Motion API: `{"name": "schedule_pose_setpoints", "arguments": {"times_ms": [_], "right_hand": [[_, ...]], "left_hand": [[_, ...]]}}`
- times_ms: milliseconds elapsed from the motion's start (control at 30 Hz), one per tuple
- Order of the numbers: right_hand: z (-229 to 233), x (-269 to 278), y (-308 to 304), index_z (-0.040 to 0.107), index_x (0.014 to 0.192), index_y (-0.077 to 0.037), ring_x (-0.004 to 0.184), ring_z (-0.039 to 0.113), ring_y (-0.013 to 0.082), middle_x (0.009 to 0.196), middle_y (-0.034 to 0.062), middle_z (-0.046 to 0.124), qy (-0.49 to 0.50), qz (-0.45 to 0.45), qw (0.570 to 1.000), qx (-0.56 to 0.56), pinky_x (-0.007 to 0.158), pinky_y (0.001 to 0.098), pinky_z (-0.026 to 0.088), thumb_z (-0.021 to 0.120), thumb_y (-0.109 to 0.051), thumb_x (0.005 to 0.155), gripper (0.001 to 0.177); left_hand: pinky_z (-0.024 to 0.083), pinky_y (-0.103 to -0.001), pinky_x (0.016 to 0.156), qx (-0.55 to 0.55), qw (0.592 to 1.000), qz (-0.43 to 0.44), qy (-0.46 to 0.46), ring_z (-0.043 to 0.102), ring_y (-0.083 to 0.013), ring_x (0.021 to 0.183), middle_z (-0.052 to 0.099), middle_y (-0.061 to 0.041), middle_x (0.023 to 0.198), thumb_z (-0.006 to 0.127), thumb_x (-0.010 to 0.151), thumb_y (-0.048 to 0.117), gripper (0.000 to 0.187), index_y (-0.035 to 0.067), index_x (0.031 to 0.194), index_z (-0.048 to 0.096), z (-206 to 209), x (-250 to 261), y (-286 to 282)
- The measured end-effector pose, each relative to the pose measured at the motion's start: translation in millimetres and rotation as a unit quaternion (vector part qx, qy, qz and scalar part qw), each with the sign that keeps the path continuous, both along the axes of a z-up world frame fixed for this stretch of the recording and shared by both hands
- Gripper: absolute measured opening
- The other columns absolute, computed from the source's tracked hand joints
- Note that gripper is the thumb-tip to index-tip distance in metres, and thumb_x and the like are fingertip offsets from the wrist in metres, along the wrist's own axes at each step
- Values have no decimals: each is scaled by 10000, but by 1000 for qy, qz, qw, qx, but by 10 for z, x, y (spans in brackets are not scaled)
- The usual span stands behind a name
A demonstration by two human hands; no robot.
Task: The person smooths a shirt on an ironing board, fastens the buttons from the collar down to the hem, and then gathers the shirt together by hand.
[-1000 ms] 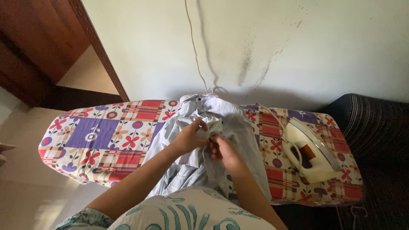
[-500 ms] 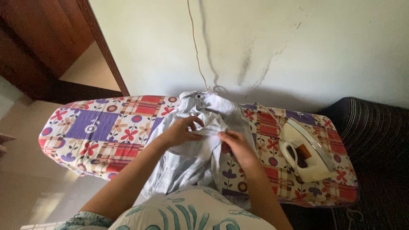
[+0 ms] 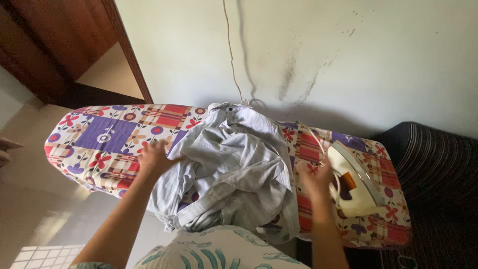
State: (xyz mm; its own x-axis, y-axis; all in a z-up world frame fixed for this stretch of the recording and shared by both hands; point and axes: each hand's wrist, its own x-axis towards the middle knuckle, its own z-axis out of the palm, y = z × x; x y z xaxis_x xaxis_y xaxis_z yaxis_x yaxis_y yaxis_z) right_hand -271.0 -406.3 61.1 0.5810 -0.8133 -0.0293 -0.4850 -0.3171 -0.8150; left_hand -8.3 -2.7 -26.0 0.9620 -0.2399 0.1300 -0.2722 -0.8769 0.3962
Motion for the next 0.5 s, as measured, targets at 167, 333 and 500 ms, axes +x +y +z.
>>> {"name": "schedule_pose_setpoints", "arguments": {"times_ms": [167,333,500], "right_hand": [[-1019,65,283,125,1594,27,1495,191,513,1648,298,91,231,197,935,-182,1134,618,288,1022,-498,648,1405],[-1088,31,85,433,1550,-59,1263,648,364,1435,235,616,181,152,972,-5,1051,475,551,754,-251,795,843],[390,147,-178,618,1332,-184,1209,639,255,1434,111,619,-145,68,980,122,915,361,606,665,85,789,607]], "left_hand": [[445,-540,1076,66,970,-53,227,523,-363,1331,580,-163,1382,875,658,635,847,120,1287,641,-496,-261,-211],[560,-468,1000,-72,953,-35,293,693,-363,1167,710,-219,1259,905,601,579,1019,13,1353,516,-849,31,-5],[504,-404,1018,161,913,-187,324,628,-301,1183,648,-160,1320,989,600,657,1091,35,1385,558,-777,40,370]]}}
